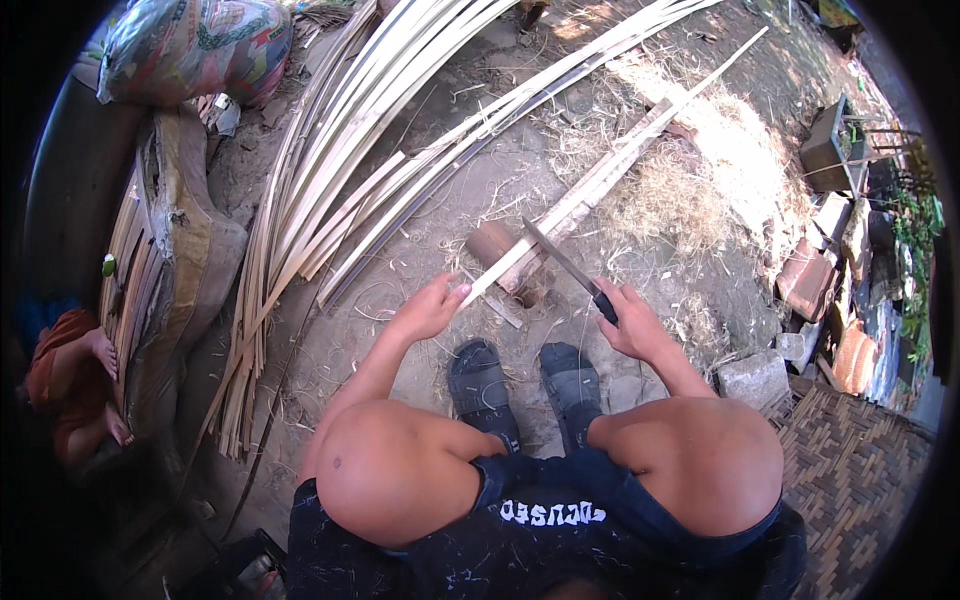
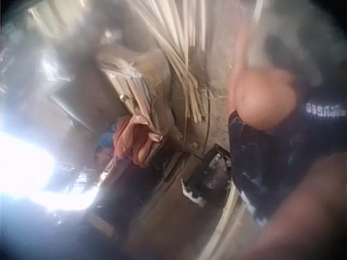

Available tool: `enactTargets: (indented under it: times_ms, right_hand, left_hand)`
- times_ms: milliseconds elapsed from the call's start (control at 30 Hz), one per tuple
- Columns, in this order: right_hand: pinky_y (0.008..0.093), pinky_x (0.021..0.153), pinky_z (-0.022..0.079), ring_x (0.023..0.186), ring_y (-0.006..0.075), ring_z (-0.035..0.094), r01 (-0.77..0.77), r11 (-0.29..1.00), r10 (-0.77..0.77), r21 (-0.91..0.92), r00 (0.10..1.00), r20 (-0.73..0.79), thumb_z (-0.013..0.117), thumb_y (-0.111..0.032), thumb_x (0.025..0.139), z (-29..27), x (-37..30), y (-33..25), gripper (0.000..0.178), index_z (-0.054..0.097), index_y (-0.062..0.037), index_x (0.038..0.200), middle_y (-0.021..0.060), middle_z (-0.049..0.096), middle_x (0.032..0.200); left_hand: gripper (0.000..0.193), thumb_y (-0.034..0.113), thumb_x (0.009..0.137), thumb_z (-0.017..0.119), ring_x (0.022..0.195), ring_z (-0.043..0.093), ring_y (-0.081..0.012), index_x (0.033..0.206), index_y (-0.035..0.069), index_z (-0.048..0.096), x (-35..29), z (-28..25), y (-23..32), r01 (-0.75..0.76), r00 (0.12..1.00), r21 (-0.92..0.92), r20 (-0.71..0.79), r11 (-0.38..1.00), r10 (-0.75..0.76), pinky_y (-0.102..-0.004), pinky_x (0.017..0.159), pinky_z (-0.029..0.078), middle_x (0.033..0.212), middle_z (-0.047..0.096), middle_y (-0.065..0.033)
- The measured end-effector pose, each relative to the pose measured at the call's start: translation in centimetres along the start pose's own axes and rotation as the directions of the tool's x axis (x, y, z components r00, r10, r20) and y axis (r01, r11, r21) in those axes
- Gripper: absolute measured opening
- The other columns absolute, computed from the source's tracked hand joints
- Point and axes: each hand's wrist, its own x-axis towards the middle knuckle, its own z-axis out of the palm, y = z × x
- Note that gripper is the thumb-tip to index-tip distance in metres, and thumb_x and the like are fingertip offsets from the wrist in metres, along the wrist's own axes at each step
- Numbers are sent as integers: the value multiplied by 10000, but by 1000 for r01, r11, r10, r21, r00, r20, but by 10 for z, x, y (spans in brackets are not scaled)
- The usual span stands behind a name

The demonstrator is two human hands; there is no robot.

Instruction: The person splits long bamboo poles into thin strips using a machete. They repeatedly strike the bamboo against a wooden block to separate it, then gather the finished strips and place them in a pile.

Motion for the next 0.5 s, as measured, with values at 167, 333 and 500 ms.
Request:
enactTargets:
  times_ms: [167,333,500]
  right_hand:
    - [491,686,536,794,461,636,-114,989,92,-95,974,-209,592,-182,927,-4,14,31,480,412,-21,1341,259,589,1002]
    - [506,650,532,713,454,647,-192,980,179,-51,966,-187,539,-293,979,8,27,40,398,490,-47,1288,245,638,843]
    - [516,669,532,731,419,668,-122,989,138,82,965,-224,508,-349,995,25,38,43,383,540,-87,1271,237,660,800]
  left_hand:
    - [340,308,1056,418,594,542,-95,1058,24,605,-14,19,-15,300,922,-338,342,892,-180,-242,538,452,769,617,-24]
    - [326,319,1058,424,552,482,-69,1004,47,596,-8,18,-8,372,895,-509,418,776,-155,-220,491,407,719,565,1]
    - [337,309,1054,434,544,464,-66,937,41,601,-66,7,-29,385,898,-387,365,838,-245,-231,479,379,670,541,8]
